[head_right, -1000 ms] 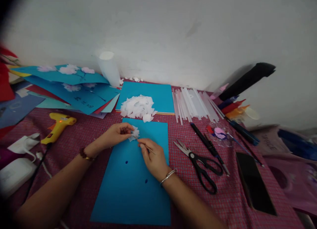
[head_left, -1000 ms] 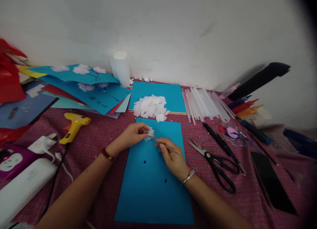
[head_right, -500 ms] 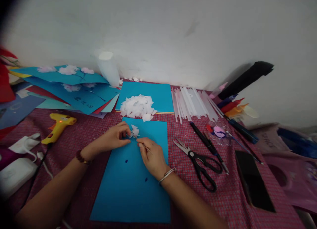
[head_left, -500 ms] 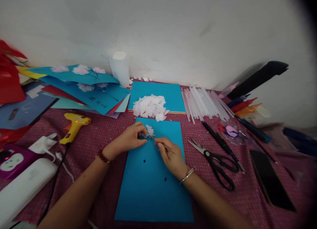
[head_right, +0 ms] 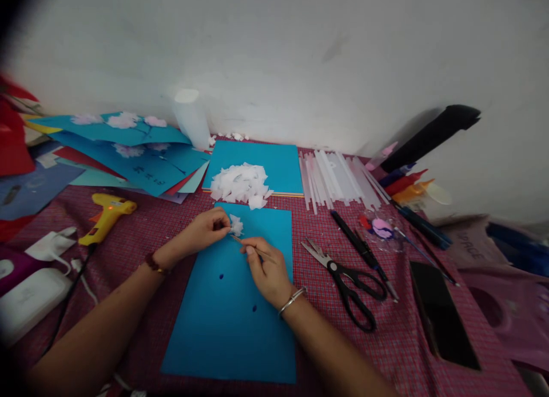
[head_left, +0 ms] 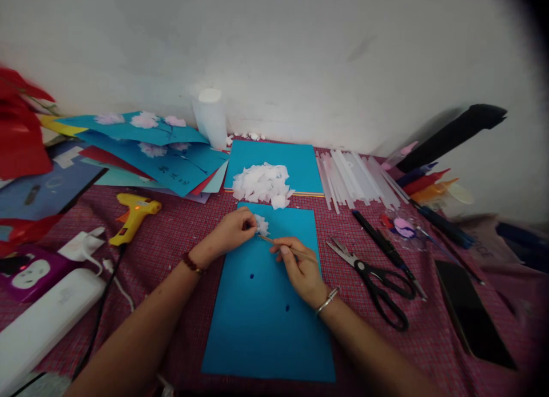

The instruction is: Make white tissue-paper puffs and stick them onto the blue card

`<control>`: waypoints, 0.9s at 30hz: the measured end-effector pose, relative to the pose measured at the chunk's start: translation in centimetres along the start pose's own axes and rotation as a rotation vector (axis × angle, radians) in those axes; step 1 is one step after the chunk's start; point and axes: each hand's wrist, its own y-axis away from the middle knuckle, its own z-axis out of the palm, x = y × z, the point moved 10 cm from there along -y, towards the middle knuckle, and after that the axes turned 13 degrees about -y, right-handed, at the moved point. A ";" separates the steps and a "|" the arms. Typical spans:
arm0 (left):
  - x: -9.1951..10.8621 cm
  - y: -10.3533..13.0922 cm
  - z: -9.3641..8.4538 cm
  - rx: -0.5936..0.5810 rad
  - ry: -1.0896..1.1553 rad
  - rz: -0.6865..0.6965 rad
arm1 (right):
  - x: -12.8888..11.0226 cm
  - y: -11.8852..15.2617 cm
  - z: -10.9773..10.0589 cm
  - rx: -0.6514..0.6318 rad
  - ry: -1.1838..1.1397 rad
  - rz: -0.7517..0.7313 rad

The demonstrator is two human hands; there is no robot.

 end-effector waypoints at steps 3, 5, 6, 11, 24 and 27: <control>0.1 -0.4 0.1 0.006 0.022 -0.006 | 0.2 -0.3 0.1 0.000 0.016 0.013; 0.3 -0.6 -0.1 0.019 0.058 -0.012 | 0.3 -0.4 0.0 0.018 0.029 0.021; 0.3 -0.7 -0.3 0.029 0.087 -0.026 | 0.3 -0.5 -0.1 0.027 0.033 0.026; -0.8 -0.1 -0.8 -0.028 0.178 -0.156 | 0.5 -0.5 -0.3 0.046 0.032 0.048; -0.7 -0.3 0.2 -0.036 -0.002 -0.120 | 1.0 0.0 -2.2 0.181 -0.142 0.073; -0.8 -0.4 0.2 -0.037 0.008 -0.116 | 1.3 -0.4 -1.9 0.167 -0.152 0.091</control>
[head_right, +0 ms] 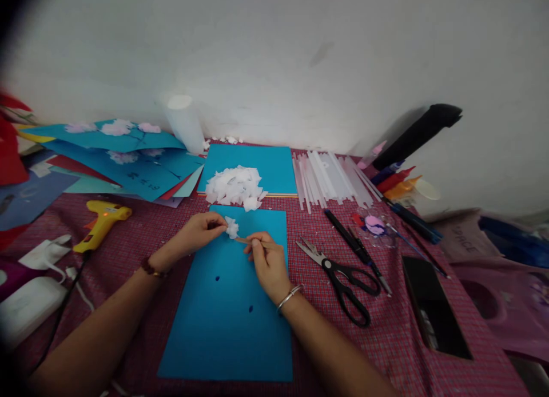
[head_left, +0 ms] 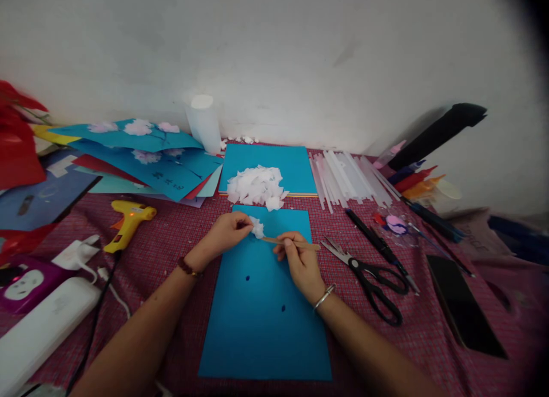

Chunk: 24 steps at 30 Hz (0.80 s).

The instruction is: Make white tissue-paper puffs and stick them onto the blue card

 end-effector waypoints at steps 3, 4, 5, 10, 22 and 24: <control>-0.2 0.0 0.1 -0.005 0.016 0.006 | 0.0 -0.4 0.3 0.000 -0.035 0.006; -0.3 0.1 0.2 -0.007 0.024 0.007 | 0.0 -0.5 0.4 -0.004 -0.042 0.012; -0.4 0.1 0.3 -0.009 0.032 0.008 | 0.1 -0.6 0.5 -0.010 -0.046 0.018; -0.5 0.0 0.3 -0.008 0.040 0.003 | 0.1 -0.9 0.8 -0.035 0.014 0.014; -0.8 0.0 -2.9 -0.023 -0.025 -0.031 | 1.2 -0.6 -2.7 0.162 -0.348 0.106; 0.4 -1.1 -4.2 0.033 -0.159 -0.006 | 1.7 -0.7 -3.5 0.196 -0.423 0.135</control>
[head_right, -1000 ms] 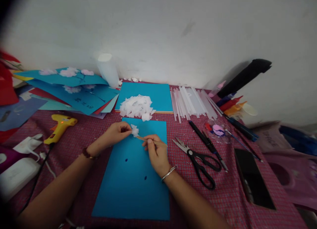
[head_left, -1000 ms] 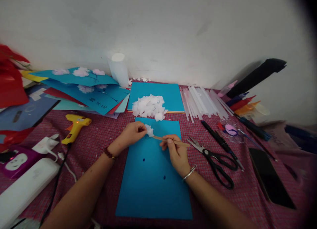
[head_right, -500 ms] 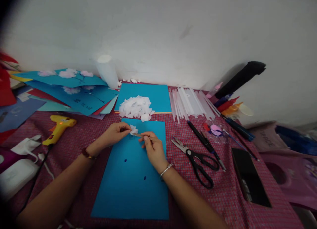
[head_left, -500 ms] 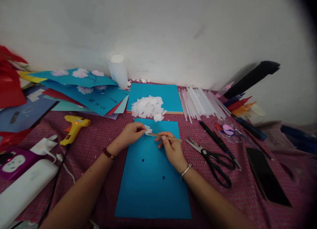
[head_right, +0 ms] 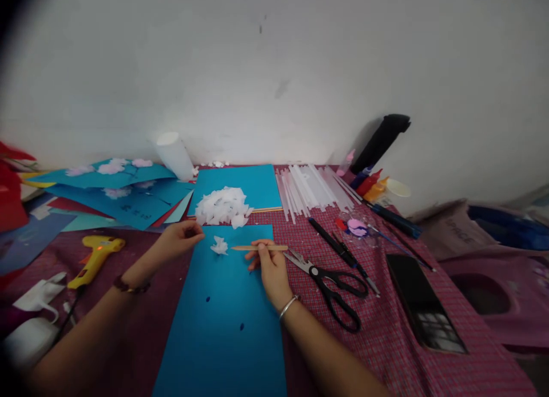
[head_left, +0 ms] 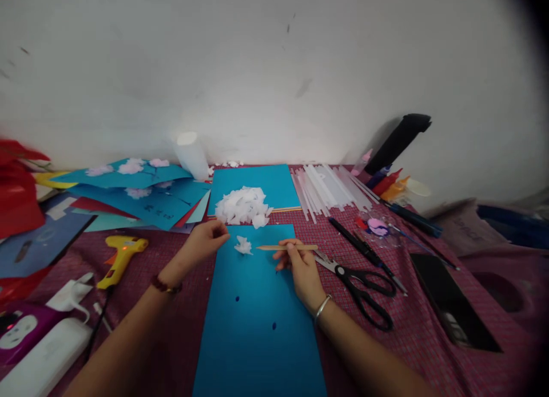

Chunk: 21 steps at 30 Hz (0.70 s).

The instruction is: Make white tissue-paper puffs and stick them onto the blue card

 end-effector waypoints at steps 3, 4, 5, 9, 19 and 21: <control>4.1 -2.1 -0.6 0.052 -0.307 0.182 | 0.4 -0.3 -0.3 0.002 -0.061 0.040; 5.7 -2.6 -0.2 0.060 -0.427 0.277 | 0.4 -0.4 -0.3 -0.006 -0.066 0.047; 7.2 -3.0 0.4 0.065 -0.540 0.373 | 0.5 -0.5 -0.2 -0.013 -0.065 0.051; 9.5 -4.0 3.1 0.050 -0.720 0.631 | 0.6 -0.5 0.0 -0.045 -0.045 0.057; 6.7 -5.8 1.0 0.229 -0.478 0.471 | 0.7 -0.6 0.3 -0.083 0.003 0.057; 6.8 -5.3 0.5 0.224 -0.494 0.473 | 0.7 -0.5 0.3 -0.084 0.008 0.051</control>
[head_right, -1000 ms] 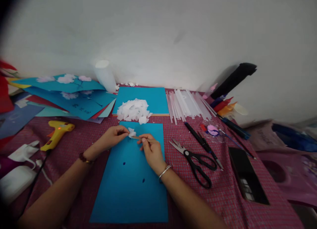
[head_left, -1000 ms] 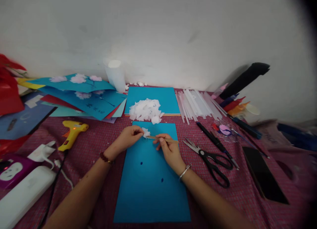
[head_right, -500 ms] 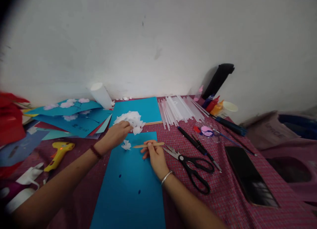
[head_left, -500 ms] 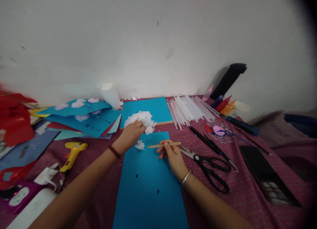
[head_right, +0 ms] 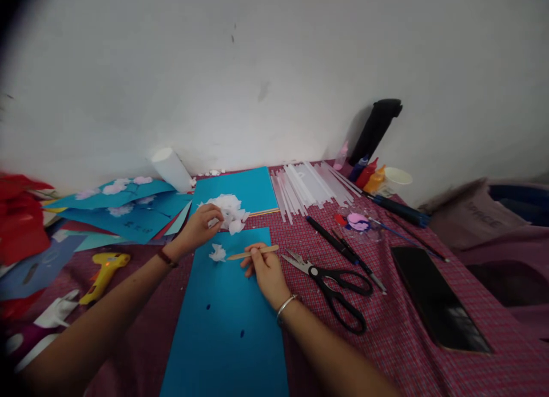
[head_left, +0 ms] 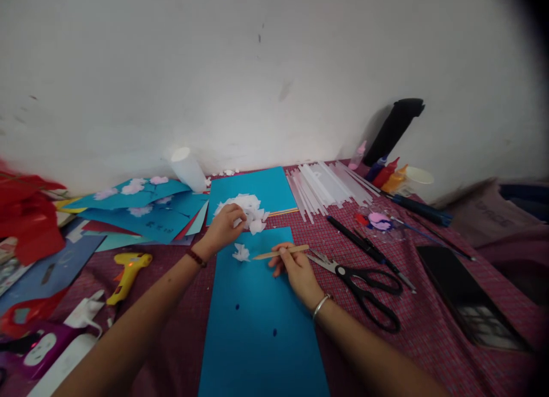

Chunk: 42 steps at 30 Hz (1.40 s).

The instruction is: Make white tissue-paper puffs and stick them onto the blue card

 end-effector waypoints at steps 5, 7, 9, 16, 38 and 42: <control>2.7 1.0 0.3 -0.073 -0.203 0.212 | -0.1 0.0 0.2 -0.002 0.011 -0.006; 3.2 0.9 0.8 -0.065 -0.221 0.257 | -0.2 0.0 0.2 -0.002 0.017 -0.005; 3.1 0.4 1.2 -0.051 -0.196 0.251 | -0.2 -0.1 0.2 -0.003 0.019 -0.004; -1.2 -1.5 -0.9 0.121 0.117 -0.143 | 0.0 0.0 0.2 -0.012 0.015 0.002; 0.6 -0.3 0.3 0.003 0.514 -0.303 | -3.2 0.6 -1.1 0.105 -0.026 -0.194; 1.4 0.7 1.7 -0.067 0.710 -0.425 | -3.7 0.5 -1.8 0.140 -0.037 -0.216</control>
